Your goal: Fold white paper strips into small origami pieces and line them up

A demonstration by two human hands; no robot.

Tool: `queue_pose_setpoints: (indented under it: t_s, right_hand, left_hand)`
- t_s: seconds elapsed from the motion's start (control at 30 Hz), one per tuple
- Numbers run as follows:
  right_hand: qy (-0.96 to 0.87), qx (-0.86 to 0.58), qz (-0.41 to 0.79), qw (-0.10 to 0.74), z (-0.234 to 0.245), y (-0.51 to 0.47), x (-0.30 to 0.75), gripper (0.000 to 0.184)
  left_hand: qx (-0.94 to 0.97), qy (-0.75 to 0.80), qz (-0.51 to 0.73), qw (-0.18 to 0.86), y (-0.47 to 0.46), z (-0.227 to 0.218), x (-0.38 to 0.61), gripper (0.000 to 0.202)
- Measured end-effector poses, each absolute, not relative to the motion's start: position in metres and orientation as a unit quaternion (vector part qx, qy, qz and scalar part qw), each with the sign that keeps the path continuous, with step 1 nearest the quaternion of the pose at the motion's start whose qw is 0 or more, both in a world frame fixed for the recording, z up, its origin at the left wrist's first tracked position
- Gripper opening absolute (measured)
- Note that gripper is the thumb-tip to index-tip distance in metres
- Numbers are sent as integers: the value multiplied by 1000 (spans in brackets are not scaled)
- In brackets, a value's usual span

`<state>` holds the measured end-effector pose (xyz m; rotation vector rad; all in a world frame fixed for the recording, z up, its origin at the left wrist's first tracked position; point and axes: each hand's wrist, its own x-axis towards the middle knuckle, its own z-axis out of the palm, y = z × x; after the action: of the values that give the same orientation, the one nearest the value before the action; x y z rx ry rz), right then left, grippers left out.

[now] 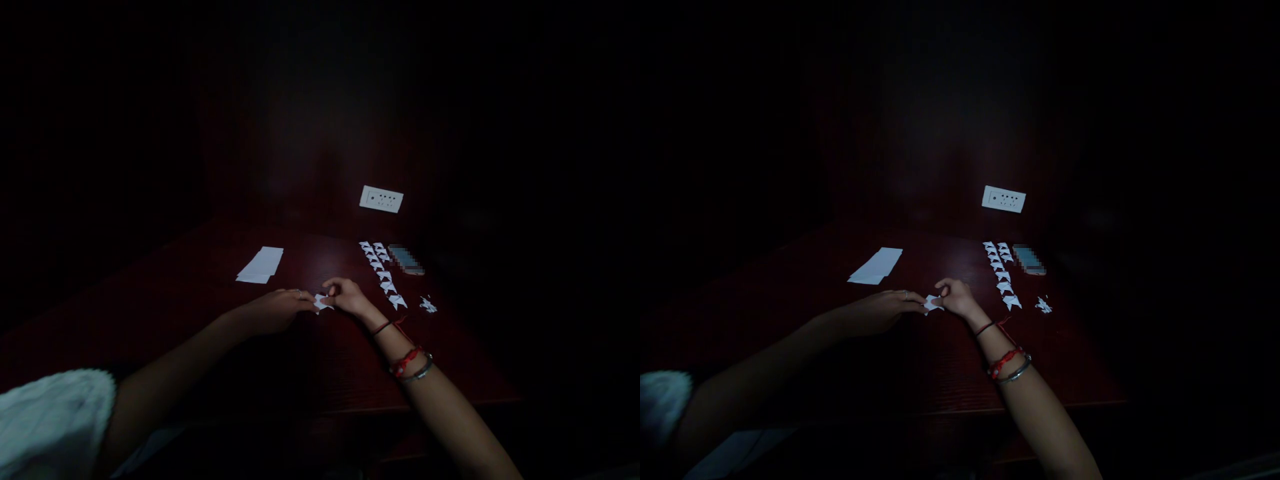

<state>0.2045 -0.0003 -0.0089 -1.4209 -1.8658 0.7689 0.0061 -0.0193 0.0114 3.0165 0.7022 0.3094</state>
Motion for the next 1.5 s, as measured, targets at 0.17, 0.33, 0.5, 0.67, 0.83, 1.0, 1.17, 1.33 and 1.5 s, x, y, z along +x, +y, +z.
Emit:
queue_pose_setpoints:
  t_s: [0.17,0.33,0.5,0.67,0.83,1.0,1.17,1.33,1.5]
  right_hand:
    - [-701,-537,310,352,-11,5,209,31]
    - [-726,-503,310,352,-9,6,209,26]
    - [-708,-541,328,314,-6,5,204,24]
    - [-677,-517,415,320,2,0,202,14]
    - [-731,-479,375,308,7,-6,208,12]
    - [-819,-426,261,281,10,-16,215,15]
    - [-821,-444,196,300,8,-19,211,20]
    - [-850,-418,135,292,8,-21,208,16]
    - [-887,-356,106,274,11,-26,212,16]
  left_hand:
    - [965,244,94,-6,-23,16,6,52]
    - [968,235,90,3,-24,16,7,55]
    - [972,221,83,14,-22,15,10,58]
    - [971,219,90,20,-23,17,10,57]
    - [971,216,103,16,-23,13,8,57]
    - [968,226,105,-7,-25,6,9,51]
    - [965,239,108,-16,-30,9,11,47]
    - [963,246,107,-17,-31,9,13,47]
    - [960,254,113,-31,-31,6,14,42]
